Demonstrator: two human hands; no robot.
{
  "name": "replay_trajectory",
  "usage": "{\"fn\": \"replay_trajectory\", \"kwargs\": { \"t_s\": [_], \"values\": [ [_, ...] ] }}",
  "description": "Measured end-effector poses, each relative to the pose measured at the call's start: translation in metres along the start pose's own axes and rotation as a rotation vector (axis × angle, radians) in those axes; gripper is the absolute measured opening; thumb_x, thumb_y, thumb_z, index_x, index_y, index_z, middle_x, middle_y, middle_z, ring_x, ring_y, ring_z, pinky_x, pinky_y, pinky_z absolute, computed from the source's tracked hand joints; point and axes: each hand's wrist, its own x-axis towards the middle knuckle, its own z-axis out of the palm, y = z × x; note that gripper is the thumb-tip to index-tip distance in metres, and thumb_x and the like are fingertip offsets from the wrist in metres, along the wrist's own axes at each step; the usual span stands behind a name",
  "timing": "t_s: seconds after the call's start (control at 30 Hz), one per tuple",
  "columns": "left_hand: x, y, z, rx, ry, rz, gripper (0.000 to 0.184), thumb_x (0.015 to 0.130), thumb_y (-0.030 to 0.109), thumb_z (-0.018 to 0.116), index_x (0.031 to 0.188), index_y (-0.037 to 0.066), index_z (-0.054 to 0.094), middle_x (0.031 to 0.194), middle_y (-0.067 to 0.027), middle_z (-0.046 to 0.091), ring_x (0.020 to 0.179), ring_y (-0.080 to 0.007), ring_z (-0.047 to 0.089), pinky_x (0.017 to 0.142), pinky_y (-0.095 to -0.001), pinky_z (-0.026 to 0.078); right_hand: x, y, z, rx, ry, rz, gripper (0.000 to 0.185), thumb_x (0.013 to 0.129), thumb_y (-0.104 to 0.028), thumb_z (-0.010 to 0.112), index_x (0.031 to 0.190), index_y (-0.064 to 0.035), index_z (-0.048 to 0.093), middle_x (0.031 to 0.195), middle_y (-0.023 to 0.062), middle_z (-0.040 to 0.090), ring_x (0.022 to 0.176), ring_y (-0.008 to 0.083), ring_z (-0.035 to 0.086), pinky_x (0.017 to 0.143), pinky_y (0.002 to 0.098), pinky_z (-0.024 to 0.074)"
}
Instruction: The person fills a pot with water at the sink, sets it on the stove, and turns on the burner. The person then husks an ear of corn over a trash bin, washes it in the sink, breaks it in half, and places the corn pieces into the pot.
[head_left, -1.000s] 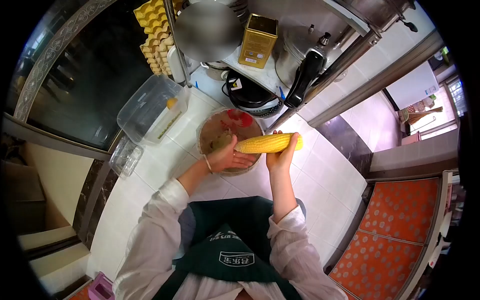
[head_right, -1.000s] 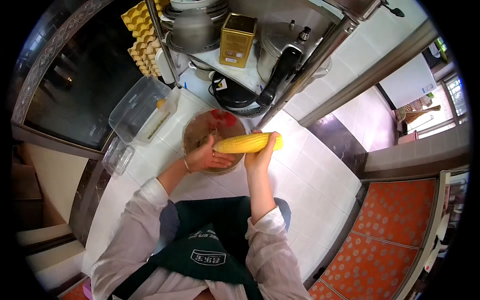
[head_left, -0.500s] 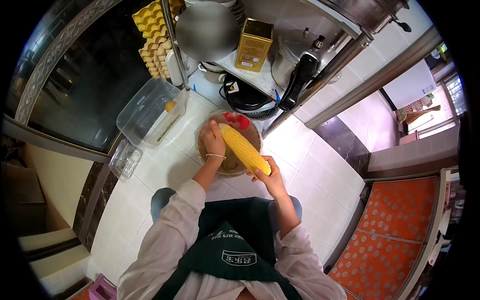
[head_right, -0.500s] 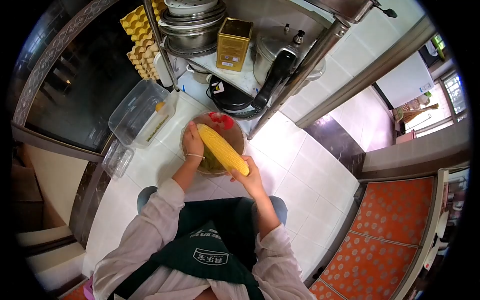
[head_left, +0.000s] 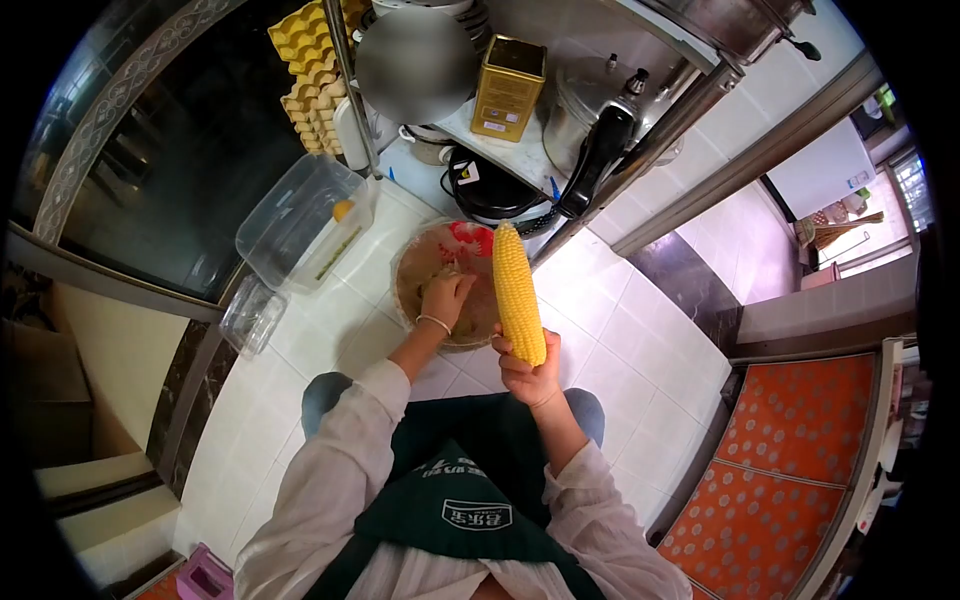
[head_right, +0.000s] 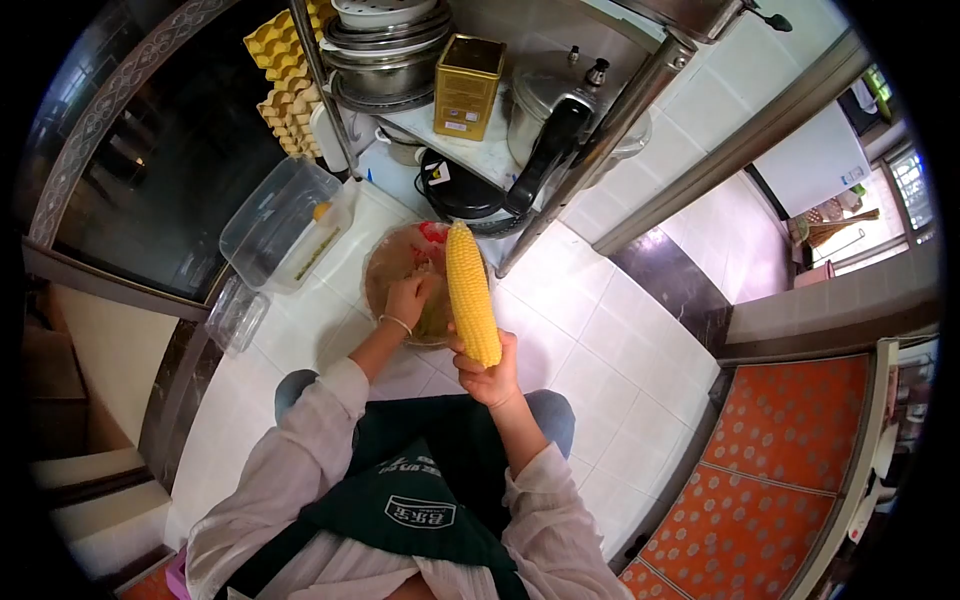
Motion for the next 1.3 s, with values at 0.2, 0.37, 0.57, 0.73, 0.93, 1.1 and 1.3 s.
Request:
{"fn": "replay_trajectory", "kwargs": {
  "t_s": [0.2,0.37,0.57,0.73,0.93,1.1,1.3],
  "values": [
    [-0.006,-0.035,0.007,0.724,0.059,0.496,0.018,0.083,0.017,0.052,0.095,0.008,0.061,0.085,-0.0136,0.064,0.077,-0.0309,0.060,0.071,-0.0393,0.047,-0.007,0.000,0.005,0.037,-0.001,0.017,0.059,0.079,-0.038,0.046,0.116,0.0069,0.038,0.085,0.0107,0.044,0.050,0.0120,0.045,0.036,0.0193,0.0401],
    [0.040,0.025,-0.029,0.719,-0.662,-0.230,0.039,0.082,0.023,0.050,0.121,0.021,0.046,0.110,-0.0145,0.057,0.093,-0.0301,0.059,0.079,-0.0407,0.047,-0.011,-0.006,0.013,-0.199,0.125,-0.030,0.055,0.081,-0.039,0.044,0.116,0.0042,0.039,0.085,0.0104,0.047,0.050,0.0119,0.045,0.037,0.0188,0.0397],
    [0.038,0.004,-0.032,0.491,-0.109,0.187,0.041,0.087,0.033,0.044,0.125,0.017,0.043,0.128,-0.0176,0.043,0.116,-0.0308,0.043,0.100,-0.0416,0.031,-0.014,0.007,0.070,-0.552,0.413,-0.123,0.047,0.083,-0.038,0.041,0.114,-0.0030,0.043,0.086,0.0123,0.053,0.052,0.0118,0.045,0.040,0.0170,0.0382],
    [0.037,0.124,-0.099,-1.355,-0.188,-1.015,0.063,0.086,0.054,0.034,0.131,0.010,0.036,0.133,-0.0126,0.038,0.125,-0.0274,0.033,0.105,-0.0422,0.021,-0.031,0.023,0.157,-0.551,0.354,-0.022,0.042,0.086,-0.039,0.037,0.114,-0.0065,0.042,0.086,0.0101,0.054,0.055,0.0126,0.047,0.043,0.0186,0.0380],
    [0.019,0.296,-0.160,-2.018,-0.422,-0.647,0.076,0.085,0.064,0.024,0.136,0.008,0.028,0.136,-0.0099,0.036,0.125,-0.0259,0.033,0.105,-0.0414,0.022,-0.076,0.050,0.294,-0.362,0.359,-0.191,0.048,0.082,-0.039,0.041,0.112,-0.0016,0.044,0.084,0.0110,0.053,0.049,0.0127,0.045,0.038,0.0173,0.0362],
    [0.004,0.475,-0.181,-1.920,-0.747,-0.683,0.073,0.086,0.061,0.026,0.136,0.007,0.028,0.137,-0.0129,0.034,0.125,-0.0276,0.033,0.104,-0.0408,0.024,-0.171,0.067,0.395,-0.360,0.153,-0.161,0.061,0.075,-0.044,0.045,0.113,0.0030,0.044,0.084,0.0111,0.052,0.040,0.0124,0.042,0.034,0.0200,0.0342],
    [-0.049,0.644,-0.174,-1.580,-1.146,-0.447,0.071,0.087,0.060,0.027,0.131,0.005,0.031,0.120,-0.0192,0.049,0.115,-0.0285,0.046,0.099,-0.0392,0.034,-0.288,0.118,0.488,-0.416,0.098,-0.395,0.063,0.074,-0.043,0.045,0.115,0.0047,0.043,0.085,0.0115,0.052,0.038,0.0136,0.041,0.033,0.0210,0.0314]
  ]
}}
